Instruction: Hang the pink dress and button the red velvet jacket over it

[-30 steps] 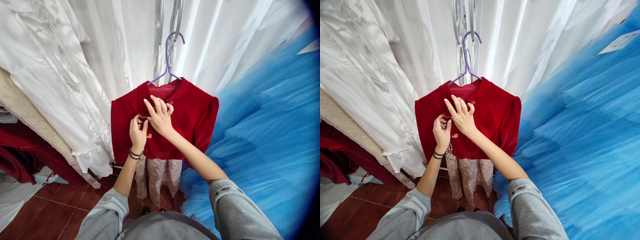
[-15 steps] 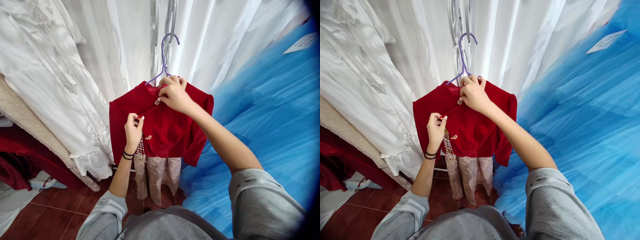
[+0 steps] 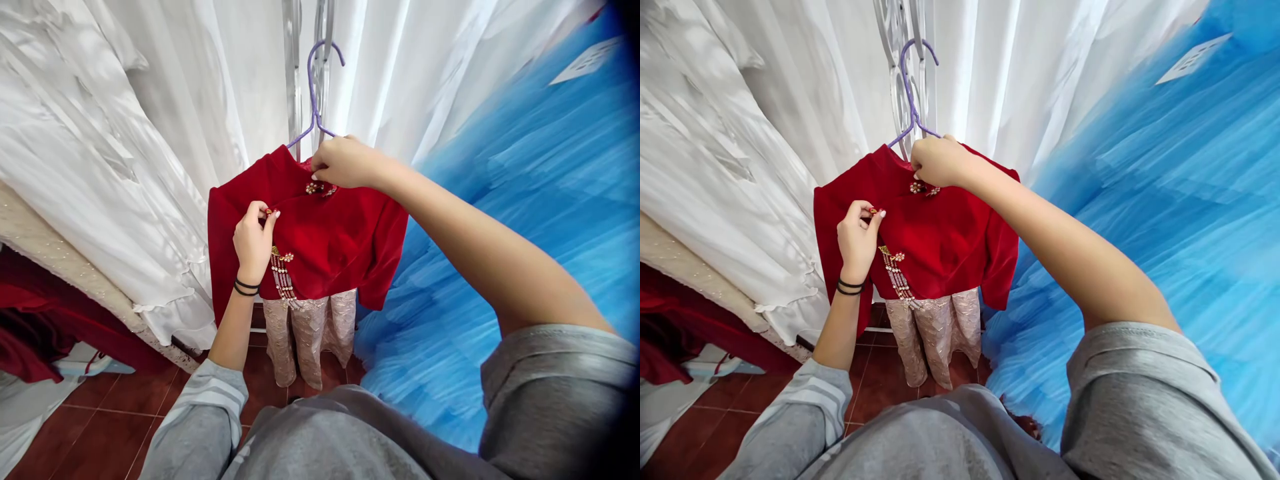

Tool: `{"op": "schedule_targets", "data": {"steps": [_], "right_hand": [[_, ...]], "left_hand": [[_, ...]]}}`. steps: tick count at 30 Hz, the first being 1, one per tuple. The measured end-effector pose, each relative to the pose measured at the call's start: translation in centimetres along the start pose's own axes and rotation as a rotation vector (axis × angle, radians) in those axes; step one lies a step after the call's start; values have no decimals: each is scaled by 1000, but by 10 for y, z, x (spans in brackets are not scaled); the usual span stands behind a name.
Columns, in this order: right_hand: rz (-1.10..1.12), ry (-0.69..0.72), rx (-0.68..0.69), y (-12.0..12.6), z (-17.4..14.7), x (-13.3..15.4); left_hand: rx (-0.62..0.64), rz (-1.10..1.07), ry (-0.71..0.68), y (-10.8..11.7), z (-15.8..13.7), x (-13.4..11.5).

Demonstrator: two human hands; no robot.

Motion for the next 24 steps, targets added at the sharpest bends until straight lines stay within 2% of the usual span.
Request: {"op": "schedule_targets", "data": {"steps": [11,16,21,24], "right_hand": [[179,-54,-8,5,3,7],[209,-129,-26,9,-1,8],[331,-159,17,13,-4,14],[335,-155,-43,19,-6,16]], "left_hand": [[-42,75,-44,-2,4,1],[-64,40,-68,1,4,7],[-93,76,-124,1,2,-4],[-113,72,-118,1,3,-7]]}}
Point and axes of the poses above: each hand's wrist, its own z-axis towards the middle knuckle, its own y-axis out of the back of the hand, x = y × z, the point moved 10 cm from there along z, towards the middle knuckle, and after that the axes turned 11 degrees about -x, right-handed, at the moved point
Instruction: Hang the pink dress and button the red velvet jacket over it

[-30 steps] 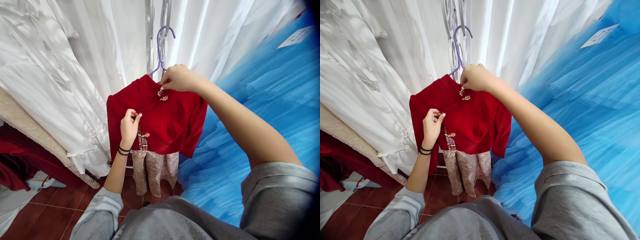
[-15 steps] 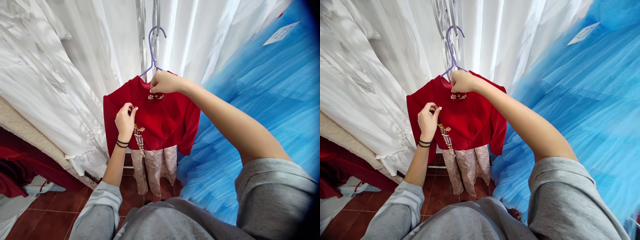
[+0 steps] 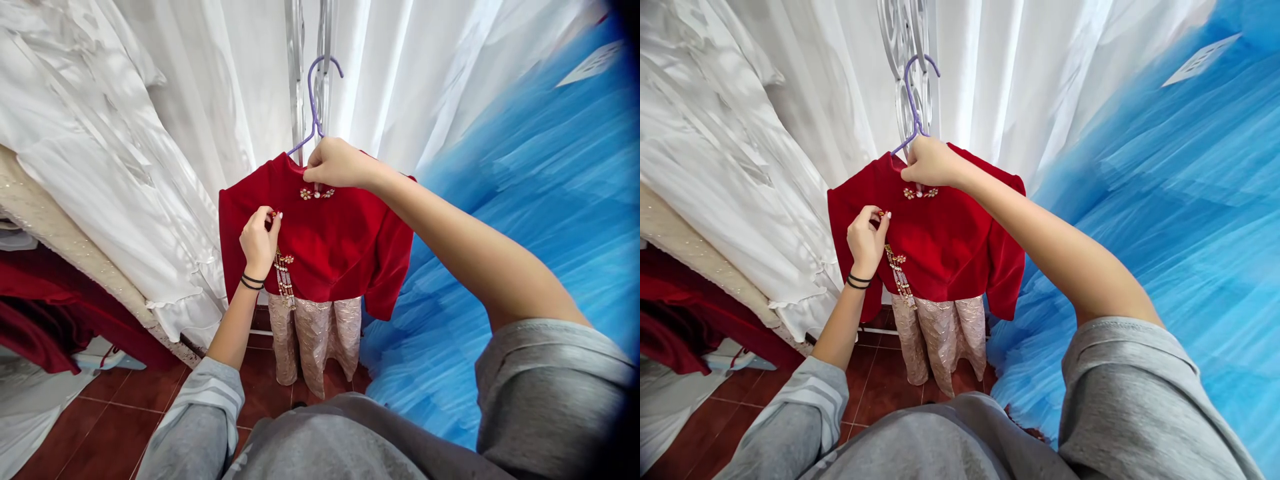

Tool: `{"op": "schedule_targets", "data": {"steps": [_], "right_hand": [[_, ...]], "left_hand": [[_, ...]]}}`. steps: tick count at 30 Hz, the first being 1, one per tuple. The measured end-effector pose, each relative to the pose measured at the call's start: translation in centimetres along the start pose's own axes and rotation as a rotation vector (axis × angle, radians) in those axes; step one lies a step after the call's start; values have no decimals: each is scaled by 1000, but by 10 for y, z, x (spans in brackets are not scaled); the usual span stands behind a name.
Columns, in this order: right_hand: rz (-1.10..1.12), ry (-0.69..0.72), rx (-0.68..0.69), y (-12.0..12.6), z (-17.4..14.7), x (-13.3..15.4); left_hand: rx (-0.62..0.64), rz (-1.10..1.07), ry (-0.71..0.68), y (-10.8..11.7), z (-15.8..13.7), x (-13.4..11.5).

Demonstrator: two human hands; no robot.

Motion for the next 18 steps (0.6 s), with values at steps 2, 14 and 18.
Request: {"op": "schedule_targets", "data": {"steps": [2,14,18], "right_hand": [[-18,35,-47,3,-1,0],[-142,250,2,-4,4,-16],[-116,278,14,-5,-2,-7]], "left_hand": [[-3,-58,37,-1,1,5],[55,-168,214,-4,-3,37],[57,-194,225,-7,-5,38]]}}
Point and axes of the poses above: each hand's wrist, its own z-axis towards the middle knuckle, its own y-axis out of the back of the hand, x = y × z, the point moved 10 cm from there along z, towards the middle knuckle, and after that the axes turned 11 degrees about -x, right-handed, at the moved point
